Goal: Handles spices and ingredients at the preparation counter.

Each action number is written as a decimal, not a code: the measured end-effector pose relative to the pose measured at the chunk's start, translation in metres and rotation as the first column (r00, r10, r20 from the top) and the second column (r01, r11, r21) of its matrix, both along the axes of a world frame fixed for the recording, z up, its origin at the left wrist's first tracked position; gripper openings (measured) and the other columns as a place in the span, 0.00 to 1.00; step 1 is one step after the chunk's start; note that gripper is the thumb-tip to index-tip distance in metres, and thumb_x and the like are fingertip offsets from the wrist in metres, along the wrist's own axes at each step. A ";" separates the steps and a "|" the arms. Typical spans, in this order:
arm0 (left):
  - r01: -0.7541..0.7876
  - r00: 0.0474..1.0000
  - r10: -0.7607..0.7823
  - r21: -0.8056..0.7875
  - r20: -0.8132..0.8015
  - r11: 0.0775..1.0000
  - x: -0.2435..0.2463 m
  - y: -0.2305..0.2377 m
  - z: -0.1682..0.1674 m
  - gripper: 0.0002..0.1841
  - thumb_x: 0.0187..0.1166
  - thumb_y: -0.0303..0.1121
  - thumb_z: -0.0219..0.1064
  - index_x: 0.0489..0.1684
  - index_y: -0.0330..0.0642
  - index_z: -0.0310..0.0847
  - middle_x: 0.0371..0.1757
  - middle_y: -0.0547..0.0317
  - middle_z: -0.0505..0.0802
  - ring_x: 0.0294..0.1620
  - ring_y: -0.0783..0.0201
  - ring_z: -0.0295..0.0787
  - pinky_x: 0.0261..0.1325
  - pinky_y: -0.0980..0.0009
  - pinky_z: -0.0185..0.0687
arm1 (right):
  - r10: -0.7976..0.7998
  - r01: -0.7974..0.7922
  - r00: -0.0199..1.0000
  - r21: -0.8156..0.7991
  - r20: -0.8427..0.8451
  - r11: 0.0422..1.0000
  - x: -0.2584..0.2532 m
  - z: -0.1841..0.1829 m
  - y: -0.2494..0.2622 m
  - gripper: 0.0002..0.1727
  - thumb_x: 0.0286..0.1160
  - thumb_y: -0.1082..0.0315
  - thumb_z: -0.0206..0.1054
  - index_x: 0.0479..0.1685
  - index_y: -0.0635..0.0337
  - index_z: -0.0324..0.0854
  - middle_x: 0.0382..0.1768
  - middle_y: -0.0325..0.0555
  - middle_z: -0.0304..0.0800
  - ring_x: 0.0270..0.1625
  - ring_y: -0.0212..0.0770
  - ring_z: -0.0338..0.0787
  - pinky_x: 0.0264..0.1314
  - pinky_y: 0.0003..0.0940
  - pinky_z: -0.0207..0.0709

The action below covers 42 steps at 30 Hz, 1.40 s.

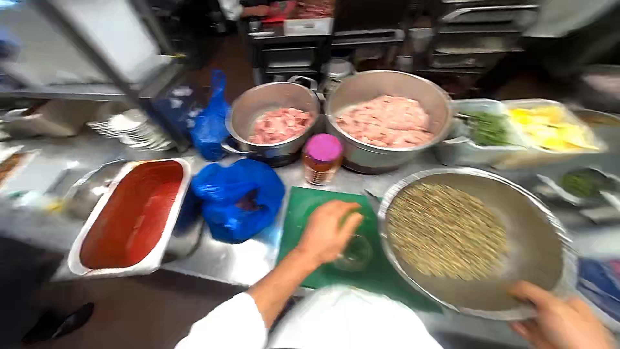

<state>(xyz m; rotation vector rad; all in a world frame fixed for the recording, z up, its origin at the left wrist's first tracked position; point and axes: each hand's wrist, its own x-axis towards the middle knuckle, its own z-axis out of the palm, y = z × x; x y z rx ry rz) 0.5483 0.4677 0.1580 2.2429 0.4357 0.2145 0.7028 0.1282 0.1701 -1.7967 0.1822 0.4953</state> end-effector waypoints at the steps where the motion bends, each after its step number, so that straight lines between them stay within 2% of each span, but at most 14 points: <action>1: -0.056 0.998 0.060 -0.109 0.032 0.993 0.006 0.001 0.006 0.23 0.91 0.51 0.52 0.72 0.55 0.85 0.64 0.63 0.92 0.67 0.67 0.87 0.75 0.58 0.82 | -0.045 0.045 0.999 0.021 0.015 0.999 0.002 0.010 0.012 0.19 0.63 0.72 0.65 0.55 0.58 0.73 0.23 0.41 0.87 0.12 0.37 0.81 0.07 0.35 0.74; 3: -0.104 0.990 0.134 -0.401 0.046 0.910 0.018 0.003 0.018 0.27 0.90 0.54 0.54 0.78 0.49 0.78 0.64 0.57 0.92 0.63 0.62 0.91 0.68 0.55 0.88 | -0.059 0.057 0.998 0.073 0.019 0.996 0.007 0.033 0.038 0.17 0.65 0.74 0.61 0.56 0.60 0.72 0.20 0.45 0.84 0.09 0.36 0.77 0.04 0.31 0.70; 6: -0.080 0.988 0.151 -0.836 0.004 0.542 0.032 0.001 0.037 0.33 0.86 0.62 0.54 0.85 0.52 0.68 0.70 0.50 0.87 0.63 0.53 0.89 0.62 0.50 0.88 | 0.024 -0.025 1.000 0.124 0.012 0.992 0.013 0.063 0.075 0.10 0.72 0.76 0.58 0.50 0.60 0.74 0.16 0.47 0.82 0.07 0.36 0.75 0.05 0.29 0.69; 10: -0.043 0.980 0.198 -0.989 -0.014 0.141 0.039 -0.004 0.057 0.26 0.88 0.54 0.56 0.78 0.53 0.74 0.67 0.48 0.90 0.64 0.49 0.90 0.62 0.45 0.88 | 0.108 -0.114 0.993 0.170 0.049 0.979 0.017 0.079 0.114 0.09 0.71 0.74 0.60 0.47 0.60 0.78 0.18 0.48 0.84 0.09 0.36 0.77 0.07 0.29 0.70; 13: -0.108 0.940 0.330 -0.992 -0.082 0.062 0.039 -0.005 0.049 0.23 0.91 0.47 0.54 0.78 0.48 0.73 0.67 0.45 0.90 0.64 0.47 0.90 0.62 0.45 0.88 | 0.004 -0.020 0.997 0.197 0.083 0.980 0.012 0.071 0.138 0.12 0.78 0.67 0.61 0.55 0.57 0.82 0.36 0.46 0.93 0.34 0.40 0.93 0.33 0.40 0.89; 18: -0.158 0.893 0.426 -0.987 -0.146 -0.008 0.036 -0.011 0.020 0.23 0.93 0.45 0.53 0.80 0.46 0.71 0.69 0.43 0.89 0.66 0.45 0.89 0.65 0.44 0.87 | -0.103 0.186 0.970 0.402 -0.218 0.896 -0.024 0.031 0.175 0.31 0.85 0.45 0.64 0.83 0.46 0.67 0.64 0.52 0.89 0.61 0.53 0.92 0.57 0.57 0.89; 21: -0.151 0.891 0.437 -0.988 -0.124 0.027 0.032 -0.008 0.013 0.23 0.92 0.45 0.54 0.79 0.43 0.72 0.68 0.42 0.89 0.66 0.46 0.89 0.67 0.45 0.86 | -0.128 0.258 0.945 0.445 -0.301 0.857 -0.029 0.020 0.182 0.29 0.88 0.45 0.61 0.81 0.49 0.68 0.62 0.54 0.90 0.59 0.54 0.94 0.54 0.56 0.90; 24: -0.047 0.943 0.334 -0.981 0.019 0.189 0.024 -0.002 0.008 0.32 0.88 0.58 0.57 0.84 0.48 0.67 0.73 0.46 0.87 0.72 0.48 0.86 0.73 0.48 0.83 | -0.197 0.329 0.929 0.455 -0.314 0.827 -0.031 0.020 0.180 0.28 0.89 0.46 0.58 0.78 0.52 0.71 0.61 0.55 0.90 0.58 0.54 0.93 0.54 0.56 0.90; 26: 0.015 0.971 0.205 -0.884 0.124 0.467 0.013 0.000 -0.010 0.42 0.82 0.66 0.58 0.90 0.47 0.58 0.77 0.49 0.84 0.75 0.54 0.83 0.77 0.54 0.81 | -0.232 0.358 0.923 0.463 -0.307 0.811 -0.026 0.021 0.175 0.27 0.89 0.46 0.58 0.78 0.53 0.71 0.60 0.55 0.90 0.57 0.53 0.94 0.54 0.56 0.90; 28: 0.055 0.993 0.016 -0.589 0.114 0.807 -0.003 0.000 -0.035 0.56 0.67 0.67 0.70 0.91 0.39 0.53 0.80 0.51 0.81 0.80 0.60 0.78 0.81 0.57 0.77 | -0.264 0.358 0.928 0.441 -0.261 0.823 -0.017 0.022 0.166 0.26 0.89 0.47 0.58 0.76 0.53 0.72 0.58 0.55 0.91 0.55 0.54 0.94 0.51 0.56 0.90; 30: 0.109 0.994 -0.108 -0.308 0.018 0.945 -0.017 -0.010 -0.057 0.65 0.47 0.71 0.83 0.88 0.41 0.62 0.79 0.53 0.82 0.82 0.60 0.75 0.83 0.55 0.74 | -0.286 0.342 0.938 0.392 -0.196 0.854 -0.010 0.018 0.154 0.26 0.90 0.47 0.59 0.76 0.53 0.72 0.57 0.56 0.92 0.53 0.54 0.95 0.49 0.55 0.91; 35: 0.015 0.999 -0.010 -0.092 0.051 0.996 -0.040 -0.030 -0.094 0.48 0.46 0.59 0.89 0.76 0.57 0.80 0.69 0.68 0.89 0.68 0.72 0.87 0.67 0.64 0.90 | -0.301 0.313 0.950 0.257 -0.086 0.914 -0.001 -0.012 0.123 0.23 0.90 0.51 0.60 0.74 0.55 0.75 0.53 0.59 0.92 0.50 0.55 0.96 0.46 0.55 0.92; 39: -0.067 0.953 0.128 -0.220 0.276 0.973 -0.078 -0.007 -0.026 0.47 0.47 0.49 0.90 0.76 0.44 0.78 0.67 0.57 0.91 0.63 0.59 0.92 0.51 0.58 0.97 | -0.202 0.217 0.973 0.146 -0.109 0.965 -0.001 -0.034 0.104 0.22 0.91 0.55 0.60 0.74 0.57 0.75 0.53 0.59 0.93 0.50 0.54 0.96 0.46 0.54 0.93; 42: -0.054 0.910 0.112 -0.153 0.399 0.987 -0.066 0.006 0.032 0.48 0.50 0.52 0.88 0.77 0.41 0.76 0.66 0.55 0.91 0.63 0.57 0.92 0.58 0.57 0.96 | -0.050 0.063 0.987 0.085 -0.154 0.994 -0.011 -0.056 0.100 0.20 0.90 0.58 0.62 0.71 0.59 0.77 0.52 0.57 0.93 0.50 0.51 0.96 0.48 0.51 0.93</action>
